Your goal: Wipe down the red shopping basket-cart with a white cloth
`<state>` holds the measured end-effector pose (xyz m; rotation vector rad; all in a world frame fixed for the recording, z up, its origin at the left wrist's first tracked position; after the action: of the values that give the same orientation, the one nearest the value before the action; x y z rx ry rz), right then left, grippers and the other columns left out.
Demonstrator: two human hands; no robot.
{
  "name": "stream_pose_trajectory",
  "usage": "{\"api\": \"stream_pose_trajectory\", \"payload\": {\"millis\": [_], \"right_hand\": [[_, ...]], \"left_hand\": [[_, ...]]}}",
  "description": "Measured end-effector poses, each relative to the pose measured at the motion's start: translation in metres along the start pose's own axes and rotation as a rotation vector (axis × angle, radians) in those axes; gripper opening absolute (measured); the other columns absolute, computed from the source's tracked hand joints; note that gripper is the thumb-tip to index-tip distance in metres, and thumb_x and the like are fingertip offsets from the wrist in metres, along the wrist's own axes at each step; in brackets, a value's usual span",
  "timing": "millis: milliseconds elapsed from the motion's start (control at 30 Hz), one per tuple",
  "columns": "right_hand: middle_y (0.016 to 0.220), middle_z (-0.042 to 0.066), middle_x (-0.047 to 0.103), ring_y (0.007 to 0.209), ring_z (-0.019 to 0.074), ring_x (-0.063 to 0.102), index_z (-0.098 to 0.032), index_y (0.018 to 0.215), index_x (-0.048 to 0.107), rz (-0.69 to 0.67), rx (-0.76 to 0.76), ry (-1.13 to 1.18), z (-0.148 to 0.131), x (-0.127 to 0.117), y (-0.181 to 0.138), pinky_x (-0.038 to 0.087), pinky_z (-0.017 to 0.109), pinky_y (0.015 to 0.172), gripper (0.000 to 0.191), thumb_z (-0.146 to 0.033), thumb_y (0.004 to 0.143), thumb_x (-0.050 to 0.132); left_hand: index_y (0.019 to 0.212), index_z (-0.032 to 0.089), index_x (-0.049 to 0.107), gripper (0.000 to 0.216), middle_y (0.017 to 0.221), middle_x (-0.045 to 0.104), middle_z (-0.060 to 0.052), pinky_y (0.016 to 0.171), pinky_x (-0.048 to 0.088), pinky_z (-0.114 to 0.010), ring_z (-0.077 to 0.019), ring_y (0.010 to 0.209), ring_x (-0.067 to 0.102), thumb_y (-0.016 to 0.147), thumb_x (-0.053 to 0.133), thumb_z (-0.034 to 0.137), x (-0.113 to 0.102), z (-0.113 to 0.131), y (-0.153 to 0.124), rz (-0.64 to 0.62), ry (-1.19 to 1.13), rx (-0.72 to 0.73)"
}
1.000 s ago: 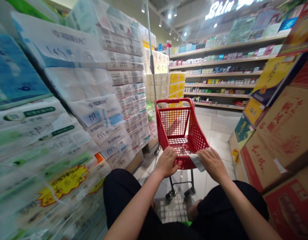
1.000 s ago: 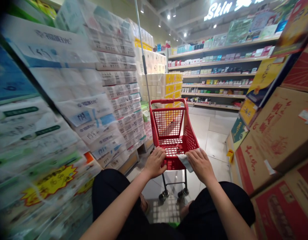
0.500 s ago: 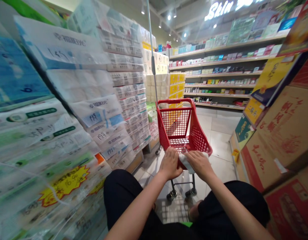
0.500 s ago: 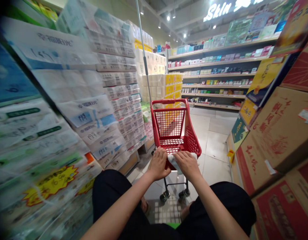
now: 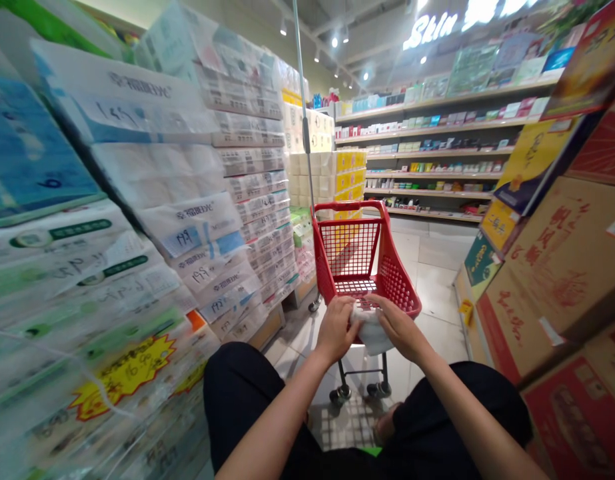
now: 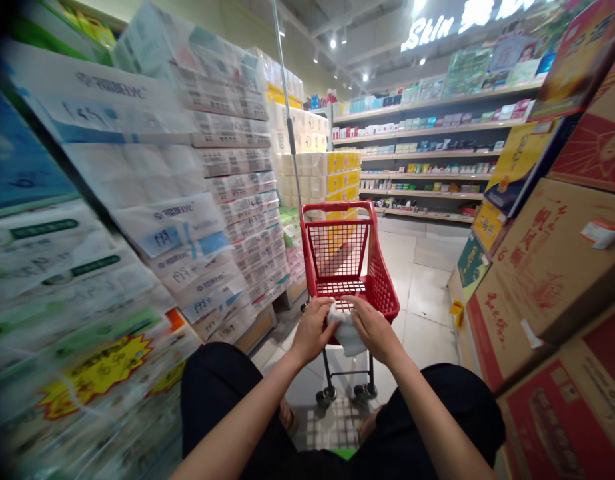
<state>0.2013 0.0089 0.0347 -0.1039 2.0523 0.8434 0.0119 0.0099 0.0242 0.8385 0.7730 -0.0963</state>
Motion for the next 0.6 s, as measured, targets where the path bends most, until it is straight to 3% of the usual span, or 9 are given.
{"api": "stream_pose_trajectory", "payload": {"millis": [133, 267, 367, 467, 600], "right_hand": [[0.116, 0.005, 0.065, 0.11, 0.0211, 0.057, -0.024, 0.118, 0.058, 0.069, 0.106, -0.125, 0.026, -0.013, -0.01, 0.039, 0.042, 0.1, 0.037, -0.037, 0.099, 0.03], [0.118, 0.004, 0.065, 0.109, 0.0201, 0.057, -0.026, 0.123, 0.056, 0.086, 0.127, -0.211, 0.033, -0.006, -0.016, 0.038, 0.04, 0.099, 0.038, -0.038, 0.099, 0.028], [0.122, 0.003, 0.064, 0.111, 0.0188, 0.057, -0.025, 0.124, 0.055, 0.113, 0.134, -0.234, 0.023, 0.004, -0.013, 0.038, 0.038, 0.095, 0.04, -0.036, 0.1, 0.026], [0.116, 0.004, 0.066, 0.102, 0.0185, 0.059, -0.023, 0.121, 0.058, 0.121, 0.12, -0.265, 0.013, 0.012, -0.011, 0.037, 0.036, 0.09, 0.04, -0.034, 0.1, 0.025], [0.115, 0.004, 0.067, 0.097, 0.0182, 0.059, -0.023, 0.123, 0.057, 0.124, 0.101, -0.292, 0.015, 0.012, -0.014, 0.036, 0.035, 0.088, 0.04, -0.031, 0.1, 0.027]], "left_hand": [[0.106, 0.02, 0.049, 0.014, 0.128, 0.048, -0.01, 0.105, 0.04, -0.043, -0.0223, 0.124, 0.046, 0.092, 0.045, 0.021, -0.016, -0.009, 0.007, 0.128, -0.046, -0.074], [0.119, 0.018, 0.043, 0.033, 0.137, 0.039, -0.014, 0.11, 0.031, -0.05, -0.0285, 0.134, 0.034, 0.087, 0.053, 0.022, -0.032, -0.006, 0.017, 0.292, 0.124, -0.108], [0.122, 0.02, 0.044, 0.034, 0.13, 0.049, -0.011, 0.109, 0.032, -0.047, -0.026, 0.126, 0.043, 0.09, 0.052, 0.027, -0.017, 0.012, 0.023, 0.09, 0.249, 0.057], [0.113, 0.02, 0.05, 0.022, 0.106, 0.061, -0.007, 0.094, 0.043, -0.04, -0.0217, 0.102, 0.058, 0.094, 0.048, 0.031, 0.014, 0.025, 0.02, -0.148, 0.351, 0.198], [0.116, 0.021, 0.051, 0.021, 0.095, 0.063, -0.005, 0.079, 0.045, -0.035, -0.0195, 0.088, 0.061, 0.098, 0.04, 0.025, 0.037, 0.016, 0.012, -0.209, 0.445, 0.221]]}}
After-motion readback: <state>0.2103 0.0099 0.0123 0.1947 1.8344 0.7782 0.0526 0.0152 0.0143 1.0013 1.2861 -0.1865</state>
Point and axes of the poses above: each hand's wrist, its own y-axis towards the middle knuckle, its own x-axis out of the palm, z = x × y, the point moved 2 cm from there along y, towards the middle knuckle
